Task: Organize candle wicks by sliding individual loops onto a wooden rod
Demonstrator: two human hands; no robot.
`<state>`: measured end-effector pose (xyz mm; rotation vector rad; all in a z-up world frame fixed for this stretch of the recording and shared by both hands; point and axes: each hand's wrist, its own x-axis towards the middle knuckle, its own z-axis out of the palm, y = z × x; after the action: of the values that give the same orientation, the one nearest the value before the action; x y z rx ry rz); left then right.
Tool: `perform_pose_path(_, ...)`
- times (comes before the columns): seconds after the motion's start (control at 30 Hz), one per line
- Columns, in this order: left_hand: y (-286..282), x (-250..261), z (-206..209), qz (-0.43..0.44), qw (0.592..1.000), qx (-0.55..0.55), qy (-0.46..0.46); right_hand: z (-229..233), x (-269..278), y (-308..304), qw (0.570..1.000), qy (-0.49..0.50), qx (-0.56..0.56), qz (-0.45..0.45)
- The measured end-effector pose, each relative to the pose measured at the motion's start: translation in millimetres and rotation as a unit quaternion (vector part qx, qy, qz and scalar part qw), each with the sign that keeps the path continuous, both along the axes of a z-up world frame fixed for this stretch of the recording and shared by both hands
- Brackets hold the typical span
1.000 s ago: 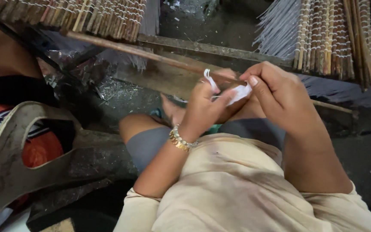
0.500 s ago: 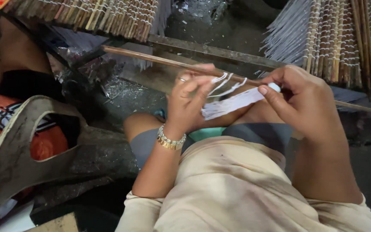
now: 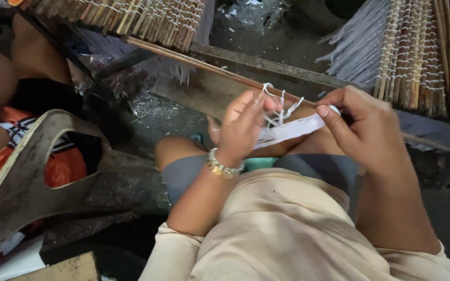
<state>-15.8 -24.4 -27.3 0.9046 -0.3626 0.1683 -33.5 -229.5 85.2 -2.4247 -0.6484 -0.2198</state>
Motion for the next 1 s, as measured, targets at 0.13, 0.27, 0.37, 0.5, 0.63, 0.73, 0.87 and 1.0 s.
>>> perform_pose_path(0.13,-20,0,4,-0.082,0.963,-0.25,0.063,-16,6,5,0.999,-0.033,-0.002,-0.003)
perform_pose_path(0.27,-18,12,-16,0.129,0.989,-0.026,0.074,-20,6,3,0.999,-0.046,-0.017,-0.02)
perform_pose_path(0.37,1,2,7,0.118,0.991,0.056,-0.015,-19,7,-2,0.998,-0.065,-0.018,-0.011)
perform_pose_path(0.5,7,3,8,0.051,0.998,0.02,-0.017,-14,5,2,0.998,-0.057,-0.015,-0.008)
perform_pose_path(0.63,-9,2,13,-0.119,0.963,-0.24,0.035,-15,6,8,0.998,-0.064,0.001,0.009)
perform_pose_path(0.73,-17,8,19,-0.174,0.901,-0.384,0.105,-20,9,15,0.998,-0.063,-0.004,0.004)
perform_pose_path(0.87,-1,16,37,-0.079,0.847,-0.491,0.187,-35,17,9,0.991,-0.129,-0.044,-0.002)
perform_pose_path(1.0,34,27,24,-0.053,0.843,-0.533,0.056,-39,22,-19,0.99,-0.125,-0.067,-0.028)
